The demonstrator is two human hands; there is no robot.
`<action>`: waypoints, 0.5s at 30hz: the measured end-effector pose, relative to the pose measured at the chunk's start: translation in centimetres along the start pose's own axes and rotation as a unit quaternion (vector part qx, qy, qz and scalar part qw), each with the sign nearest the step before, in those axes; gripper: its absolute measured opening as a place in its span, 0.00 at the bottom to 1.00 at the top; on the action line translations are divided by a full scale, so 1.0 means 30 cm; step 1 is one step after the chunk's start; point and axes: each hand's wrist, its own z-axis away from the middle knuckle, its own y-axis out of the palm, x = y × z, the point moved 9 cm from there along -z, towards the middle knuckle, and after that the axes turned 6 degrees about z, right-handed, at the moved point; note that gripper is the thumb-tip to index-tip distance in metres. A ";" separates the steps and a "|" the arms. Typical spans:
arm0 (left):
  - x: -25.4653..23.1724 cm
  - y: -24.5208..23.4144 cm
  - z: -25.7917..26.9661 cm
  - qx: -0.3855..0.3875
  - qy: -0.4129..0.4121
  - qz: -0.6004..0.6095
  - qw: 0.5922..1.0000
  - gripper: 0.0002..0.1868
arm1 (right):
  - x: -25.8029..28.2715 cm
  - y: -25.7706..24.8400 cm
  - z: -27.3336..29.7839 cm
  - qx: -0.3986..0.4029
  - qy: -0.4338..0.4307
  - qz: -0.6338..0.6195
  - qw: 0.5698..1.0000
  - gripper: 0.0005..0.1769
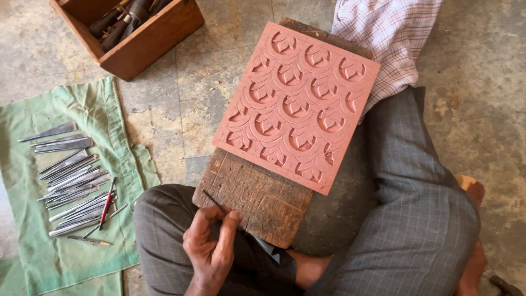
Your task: The person carves a floral pattern into a square piece of wood by striking a small chisel with a wooden mallet, occasionally using their hand to brush away debris.
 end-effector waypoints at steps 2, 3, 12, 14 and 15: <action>-0.026 0.005 -0.029 -0.004 0.009 0.017 1.000 0.04 | 0.011 -0.025 -0.012 -0.001 0.012 -0.066 0.998 0.25; -0.041 -0.002 -0.055 -0.009 0.012 0.043 0.999 0.04 | 0.027 -0.034 -0.029 0.000 0.017 -0.096 0.995 0.25; -0.255 0.001 -0.340 -0.015 0.097 0.066 0.993 0.09 | 0.197 -0.036 -0.079 0.028 0.051 -0.227 0.972 0.29; -0.281 0.032 -0.383 0.004 0.107 0.054 0.993 0.11 | 0.196 -0.039 -0.090 0.036 0.054 -0.238 0.969 0.30; -0.284 0.057 -0.410 0.025 0.103 0.060 0.993 0.11 | 0.193 -0.044 -0.098 0.039 0.054 -0.244 0.968 0.31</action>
